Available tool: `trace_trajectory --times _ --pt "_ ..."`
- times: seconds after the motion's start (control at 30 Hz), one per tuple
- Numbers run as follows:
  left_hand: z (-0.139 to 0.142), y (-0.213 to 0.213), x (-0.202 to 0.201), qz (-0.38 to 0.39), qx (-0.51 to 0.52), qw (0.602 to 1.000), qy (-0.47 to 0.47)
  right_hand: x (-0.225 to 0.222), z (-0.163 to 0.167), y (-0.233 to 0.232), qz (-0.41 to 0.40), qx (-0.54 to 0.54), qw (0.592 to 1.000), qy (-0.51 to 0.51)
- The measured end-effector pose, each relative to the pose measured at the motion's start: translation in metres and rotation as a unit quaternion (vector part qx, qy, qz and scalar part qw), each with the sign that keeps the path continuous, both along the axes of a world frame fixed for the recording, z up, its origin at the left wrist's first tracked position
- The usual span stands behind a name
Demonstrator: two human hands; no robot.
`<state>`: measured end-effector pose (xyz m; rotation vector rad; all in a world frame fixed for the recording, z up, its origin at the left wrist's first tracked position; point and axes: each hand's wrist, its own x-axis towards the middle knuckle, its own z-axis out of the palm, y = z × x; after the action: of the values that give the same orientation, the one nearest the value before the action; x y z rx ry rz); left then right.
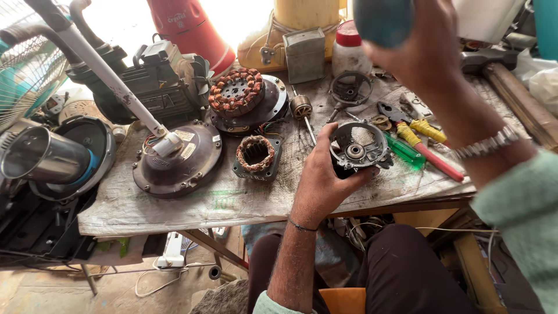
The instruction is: The person disassembles a small motor housing, removes a bearing, applies lubricant from a bottle, and reassembles the bearing into the housing using a screwdriver. The work is performed on a cluttered workbench with various motor parts and tools visible.
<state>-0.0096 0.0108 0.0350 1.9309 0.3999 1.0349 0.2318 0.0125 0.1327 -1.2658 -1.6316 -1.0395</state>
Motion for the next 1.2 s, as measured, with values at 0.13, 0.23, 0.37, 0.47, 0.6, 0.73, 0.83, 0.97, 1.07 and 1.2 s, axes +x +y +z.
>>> trace_trajectory --times 0.13,0.23,0.37,0.47,0.6,0.73,0.83,0.97,1.07,1.2 --pt "0.000 -0.001 0.000 -0.004 0.005 1.000 -0.014 0.006 -0.034 -0.050 -0.083 -0.051 0.995 -0.008" --pt "-0.001 0.000 0.001 -0.004 0.014 1.000 -0.027 0.000 -0.059 -0.069 -0.149 -0.067 0.987 0.004" --pt "-0.003 0.004 0.001 0.001 0.012 1.000 -0.008 -0.005 -0.078 -0.077 -0.134 -0.100 0.986 0.019" --pt "-0.006 0.006 0.003 -0.002 0.003 1.000 0.004 -0.005 -0.084 -0.077 -0.131 -0.099 0.986 0.012" --pt "-0.009 0.008 0.004 0.000 0.000 1.000 0.017 -0.004 -0.087 -0.078 -0.135 -0.107 0.985 0.001" --pt "-0.009 0.008 0.003 -0.005 -0.007 1.000 0.004 -0.004 -0.088 -0.079 -0.125 -0.103 0.987 -0.015" --pt "-0.007 0.007 0.002 -0.004 -0.010 1.000 0.000 -0.005 -0.087 -0.079 -0.138 -0.111 0.984 -0.021" --pt "-0.006 0.007 0.003 -0.005 -0.019 1.000 0.002 -0.006 -0.086 -0.082 -0.139 -0.116 0.983 -0.018" --pt "-0.007 0.007 0.003 -0.005 -0.017 1.000 0.002 -0.005 -0.087 -0.083 -0.118 -0.111 0.987 -0.018" --pt "-0.009 0.009 0.004 0.002 -0.002 1.000 0.008 -0.005 -0.089 -0.082 -0.108 -0.089 0.989 -0.043"
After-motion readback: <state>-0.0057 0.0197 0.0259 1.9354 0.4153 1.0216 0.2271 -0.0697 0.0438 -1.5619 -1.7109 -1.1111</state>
